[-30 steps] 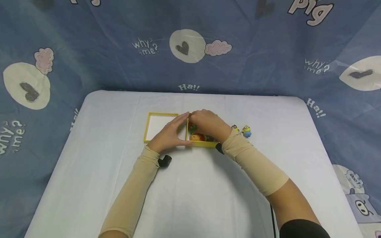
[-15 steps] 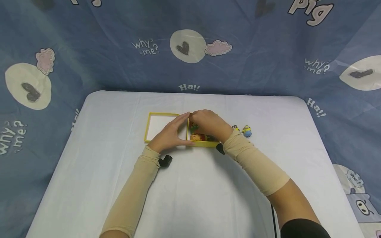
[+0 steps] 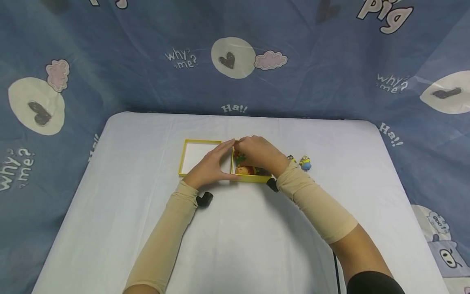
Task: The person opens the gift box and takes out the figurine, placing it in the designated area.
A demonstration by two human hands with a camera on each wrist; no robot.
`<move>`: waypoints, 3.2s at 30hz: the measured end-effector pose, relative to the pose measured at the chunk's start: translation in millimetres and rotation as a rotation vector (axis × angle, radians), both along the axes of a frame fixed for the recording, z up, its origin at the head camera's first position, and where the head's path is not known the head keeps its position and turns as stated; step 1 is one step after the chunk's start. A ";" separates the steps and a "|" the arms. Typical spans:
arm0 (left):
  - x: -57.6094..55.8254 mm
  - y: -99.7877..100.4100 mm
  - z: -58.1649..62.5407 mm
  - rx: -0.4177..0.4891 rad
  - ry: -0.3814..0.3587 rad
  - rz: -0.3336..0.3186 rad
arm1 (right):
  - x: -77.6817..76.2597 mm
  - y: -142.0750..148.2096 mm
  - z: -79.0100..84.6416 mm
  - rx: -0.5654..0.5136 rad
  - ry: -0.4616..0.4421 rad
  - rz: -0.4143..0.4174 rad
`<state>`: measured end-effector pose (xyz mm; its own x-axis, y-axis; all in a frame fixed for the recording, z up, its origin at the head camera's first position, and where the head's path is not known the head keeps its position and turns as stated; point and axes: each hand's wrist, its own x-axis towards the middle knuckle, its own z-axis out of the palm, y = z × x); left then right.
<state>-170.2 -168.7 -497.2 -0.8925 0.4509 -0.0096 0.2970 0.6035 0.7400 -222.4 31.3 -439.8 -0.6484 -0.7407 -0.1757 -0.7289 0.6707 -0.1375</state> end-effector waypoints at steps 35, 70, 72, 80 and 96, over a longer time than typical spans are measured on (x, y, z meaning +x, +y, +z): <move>-0.1 -0.2 -0.8 -0.007 -0.011 0.005 | 0.4 7.0 13.0 -0.009 0.013 -0.009; -1.5 -0.6 -4.1 -0.003 0.010 0.009 | 4.4 36.8 31.2 -0.072 -0.025 -0.059; -1.5 -0.6 -4.0 -0.003 0.009 0.010 | 5.1 38.9 32.4 -0.079 -0.024 -0.059; -1.6 0.5 -3.0 -0.001 0.005 0.009 | 8.6 49.7 37.1 -0.092 -0.033 -0.087; -2.8 0.8 -5.0 -0.013 0.002 0.010 | 19.8 75.2 43.8 -0.121 -0.057 -0.181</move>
<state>-173.0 -167.9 -502.2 -0.8970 0.4417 -0.0141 0.2920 0.6162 0.7314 -202.6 106.5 -396.0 -0.7641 -0.6313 -0.1324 -0.5872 0.7658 -0.2623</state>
